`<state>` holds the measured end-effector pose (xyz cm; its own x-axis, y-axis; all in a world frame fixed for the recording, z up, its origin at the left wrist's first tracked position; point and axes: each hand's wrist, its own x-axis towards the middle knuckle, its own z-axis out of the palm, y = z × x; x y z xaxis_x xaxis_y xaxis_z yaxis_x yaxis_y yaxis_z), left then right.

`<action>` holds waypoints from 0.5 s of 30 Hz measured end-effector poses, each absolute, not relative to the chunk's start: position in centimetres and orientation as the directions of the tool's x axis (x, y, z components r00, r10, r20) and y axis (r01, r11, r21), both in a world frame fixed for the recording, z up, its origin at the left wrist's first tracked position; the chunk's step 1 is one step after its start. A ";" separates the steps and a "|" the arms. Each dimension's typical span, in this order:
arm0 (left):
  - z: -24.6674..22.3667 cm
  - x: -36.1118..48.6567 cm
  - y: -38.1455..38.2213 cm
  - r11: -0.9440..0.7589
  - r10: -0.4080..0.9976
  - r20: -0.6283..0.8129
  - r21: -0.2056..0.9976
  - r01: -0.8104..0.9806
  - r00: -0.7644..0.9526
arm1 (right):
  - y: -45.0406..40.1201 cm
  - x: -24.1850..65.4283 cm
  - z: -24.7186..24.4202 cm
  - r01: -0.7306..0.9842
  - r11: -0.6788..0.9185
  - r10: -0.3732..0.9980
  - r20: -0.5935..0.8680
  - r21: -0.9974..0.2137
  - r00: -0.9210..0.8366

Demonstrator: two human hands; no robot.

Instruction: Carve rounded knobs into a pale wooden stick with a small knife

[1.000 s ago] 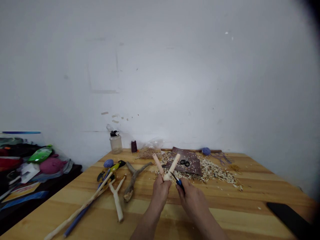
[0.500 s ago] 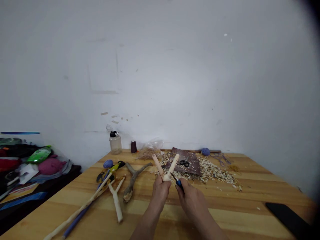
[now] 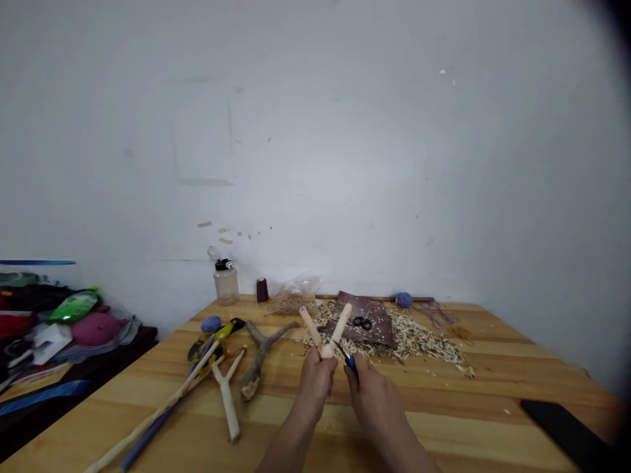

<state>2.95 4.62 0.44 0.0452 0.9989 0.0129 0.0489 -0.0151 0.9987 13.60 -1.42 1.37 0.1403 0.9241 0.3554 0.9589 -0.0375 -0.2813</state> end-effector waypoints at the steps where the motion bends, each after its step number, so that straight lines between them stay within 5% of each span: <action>1: 0.6 2.9 4.5 -0.047 0.999 0.045 0.993 0.107 0.021 | -1.4 13.4 1.3 0.961 -0.056 0.923 0.353 -0.272 0.153; 6: 1.9 2.8 3.3 -0.176 0.971 0.235 0.845 0.505 -0.053 | -1.5 13.1 1.4 0.966 -0.085 0.920 0.354 -0.243 0.170; 15: 3.0 2.9 2.3 -0.102 0.972 0.233 0.569 0.816 -0.042 | -1.5 13.3 1.5 0.944 -0.039 0.932 0.329 -0.327 0.153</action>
